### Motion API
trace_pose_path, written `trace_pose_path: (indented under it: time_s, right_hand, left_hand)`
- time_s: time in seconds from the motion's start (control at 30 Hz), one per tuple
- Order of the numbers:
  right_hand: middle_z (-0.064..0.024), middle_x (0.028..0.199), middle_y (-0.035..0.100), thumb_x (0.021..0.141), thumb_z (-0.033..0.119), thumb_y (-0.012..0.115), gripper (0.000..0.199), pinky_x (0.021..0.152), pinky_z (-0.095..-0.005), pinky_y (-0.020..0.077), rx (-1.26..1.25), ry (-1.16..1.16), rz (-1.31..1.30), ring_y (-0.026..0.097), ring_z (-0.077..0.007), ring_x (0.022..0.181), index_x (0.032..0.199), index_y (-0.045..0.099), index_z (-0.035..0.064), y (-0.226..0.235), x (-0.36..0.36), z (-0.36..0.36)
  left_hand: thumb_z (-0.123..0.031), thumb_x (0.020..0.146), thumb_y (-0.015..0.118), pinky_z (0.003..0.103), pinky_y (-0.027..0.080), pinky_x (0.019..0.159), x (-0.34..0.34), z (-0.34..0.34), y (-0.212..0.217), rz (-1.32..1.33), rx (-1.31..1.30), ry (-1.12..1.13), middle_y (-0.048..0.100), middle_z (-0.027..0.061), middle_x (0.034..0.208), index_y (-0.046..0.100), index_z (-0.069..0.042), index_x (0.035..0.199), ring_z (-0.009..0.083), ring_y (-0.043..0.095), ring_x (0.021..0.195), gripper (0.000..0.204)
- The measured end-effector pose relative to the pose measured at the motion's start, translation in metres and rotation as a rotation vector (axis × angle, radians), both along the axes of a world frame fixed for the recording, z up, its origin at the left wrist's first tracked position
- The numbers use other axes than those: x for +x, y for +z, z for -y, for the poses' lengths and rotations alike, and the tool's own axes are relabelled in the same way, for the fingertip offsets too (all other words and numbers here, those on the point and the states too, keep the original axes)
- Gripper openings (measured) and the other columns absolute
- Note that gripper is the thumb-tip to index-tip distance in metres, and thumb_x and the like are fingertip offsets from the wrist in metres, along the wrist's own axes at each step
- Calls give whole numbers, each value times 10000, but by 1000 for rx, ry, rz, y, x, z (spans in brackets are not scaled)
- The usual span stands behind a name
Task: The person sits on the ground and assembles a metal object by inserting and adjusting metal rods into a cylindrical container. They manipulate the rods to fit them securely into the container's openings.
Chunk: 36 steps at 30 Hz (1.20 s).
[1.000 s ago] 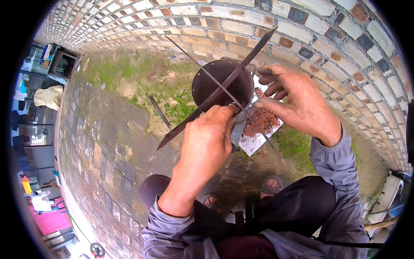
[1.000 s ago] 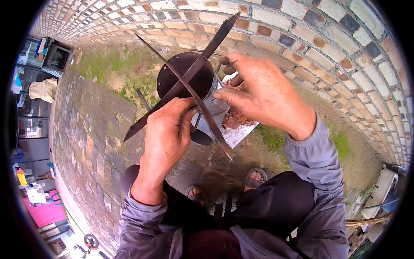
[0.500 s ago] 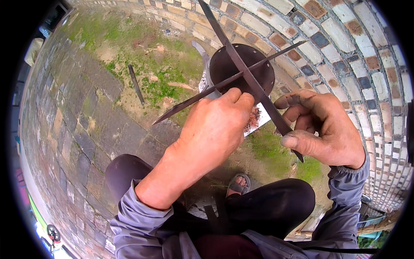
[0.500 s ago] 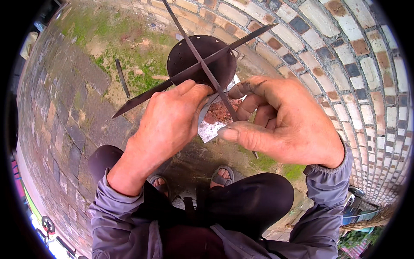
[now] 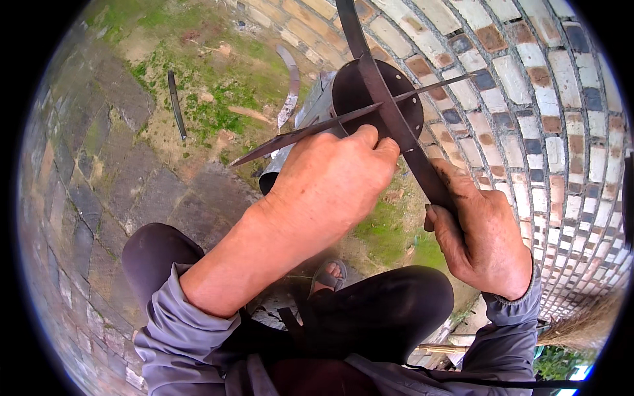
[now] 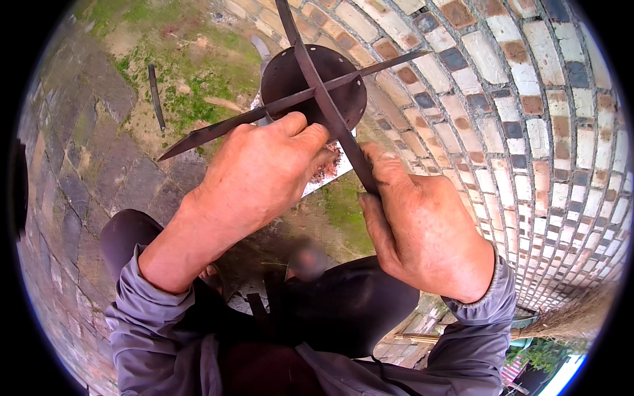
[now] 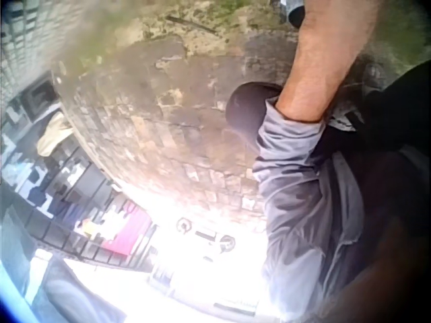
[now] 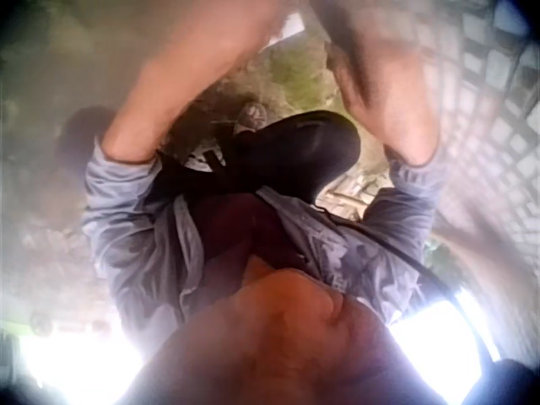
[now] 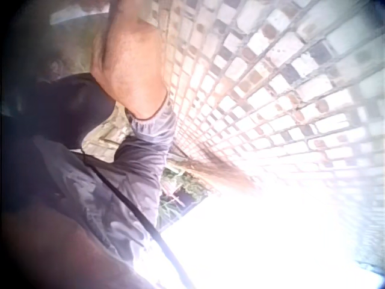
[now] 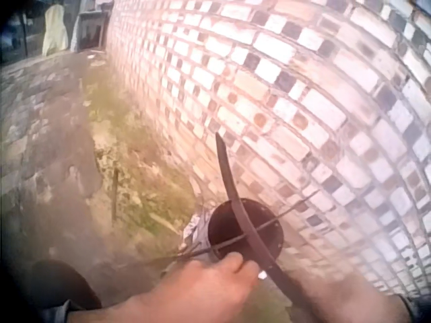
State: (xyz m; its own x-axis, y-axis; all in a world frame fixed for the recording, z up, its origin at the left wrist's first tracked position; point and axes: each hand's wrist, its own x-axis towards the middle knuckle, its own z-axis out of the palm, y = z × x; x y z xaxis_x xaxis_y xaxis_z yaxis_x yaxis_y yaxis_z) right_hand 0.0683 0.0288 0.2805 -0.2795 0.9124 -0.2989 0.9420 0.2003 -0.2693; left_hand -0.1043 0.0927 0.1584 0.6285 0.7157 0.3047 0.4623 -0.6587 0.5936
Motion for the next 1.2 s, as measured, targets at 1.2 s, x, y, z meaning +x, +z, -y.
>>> trace_pose_path:
  time_s: [1.2]
  right_hand:
    - [-182, 732, 620, 960, 200, 541, 266, 588, -439, 468, -456, -390, -26, 625, -311, 622, 873, 554, -50, -2, -11, -49]
  left_hand:
    - [-116, 789, 649, 388, 583, 567, 8, 2, -15, 117, 78, 36, 627, 83, 829, 611, -42, 887, 286, 707, 638, 129]
